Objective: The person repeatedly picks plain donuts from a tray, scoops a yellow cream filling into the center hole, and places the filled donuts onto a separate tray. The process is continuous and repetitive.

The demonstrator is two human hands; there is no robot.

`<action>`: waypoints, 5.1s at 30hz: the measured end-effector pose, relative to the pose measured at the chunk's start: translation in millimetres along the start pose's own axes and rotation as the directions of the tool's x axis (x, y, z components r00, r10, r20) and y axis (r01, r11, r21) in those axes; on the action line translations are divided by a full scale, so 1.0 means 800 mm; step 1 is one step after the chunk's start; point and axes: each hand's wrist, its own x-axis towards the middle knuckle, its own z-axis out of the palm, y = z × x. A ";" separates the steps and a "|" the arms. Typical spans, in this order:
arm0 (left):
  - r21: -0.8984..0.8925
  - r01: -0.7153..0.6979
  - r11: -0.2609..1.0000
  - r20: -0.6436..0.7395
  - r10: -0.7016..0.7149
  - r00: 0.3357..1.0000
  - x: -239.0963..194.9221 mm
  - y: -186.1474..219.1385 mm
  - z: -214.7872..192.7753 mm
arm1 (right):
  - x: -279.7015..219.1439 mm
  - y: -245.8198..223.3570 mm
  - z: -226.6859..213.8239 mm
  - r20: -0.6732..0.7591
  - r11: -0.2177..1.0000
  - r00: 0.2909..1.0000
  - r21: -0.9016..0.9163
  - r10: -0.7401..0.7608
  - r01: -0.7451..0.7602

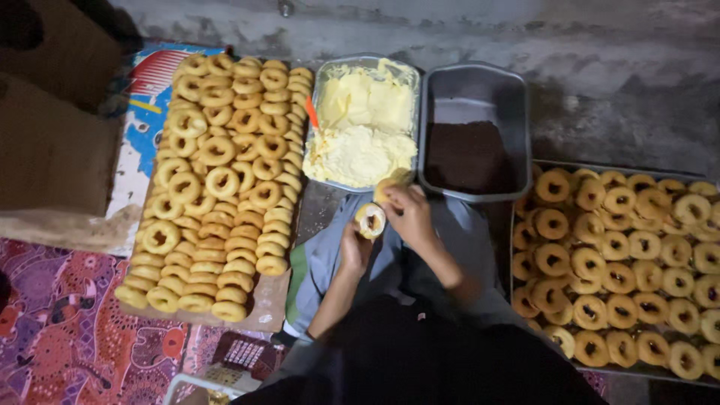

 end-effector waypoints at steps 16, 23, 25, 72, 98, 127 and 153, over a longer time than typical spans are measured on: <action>0.048 0.058 0.997 -0.040 -0.056 0.998 0.023 -0.036 0.040 | -0.005 0.107 -0.019 0.014 0.986 0.993 0.122 -0.113 0.111; 0.517 0.262 0.815 -0.083 -0.256 0.963 0.112 -0.084 0.063 | 0.027 0.325 -0.077 -0.055 0.897 0.977 -0.388 0.207 -0.212; 0.773 0.110 0.624 -0.004 -0.169 0.986 0.153 -0.105 0.081 | 0.020 0.358 -0.092 0.123 0.883 0.905 -0.307 0.407 -0.356; 0.756 -0.120 0.644 -0.100 0.295 0.950 0.070 0.014 -0.075 | -0.396 0.265 -0.394 -0.289 0.353 0.268 0.907 0.919 -0.232; 0.953 0.175 0.246 -0.301 0.815 0.494 -0.101 0.121 -0.154 | -0.173 0.243 -0.208 -0.609 0.897 0.691 0.084 0.391 -0.433; 0.354 -0.200 0.913 -0.179 0.277 0.944 -0.090 0.035 0.026 | -0.153 0.097 0.094 0.509 0.682 0.799 0.461 0.321 -0.568; -0.163 0.059 0.985 -0.393 -0.119 0.912 0.023 0.089 -0.048 | 0.086 0.085 0.133 0.264 0.973 0.956 -0.152 -0.130 0.174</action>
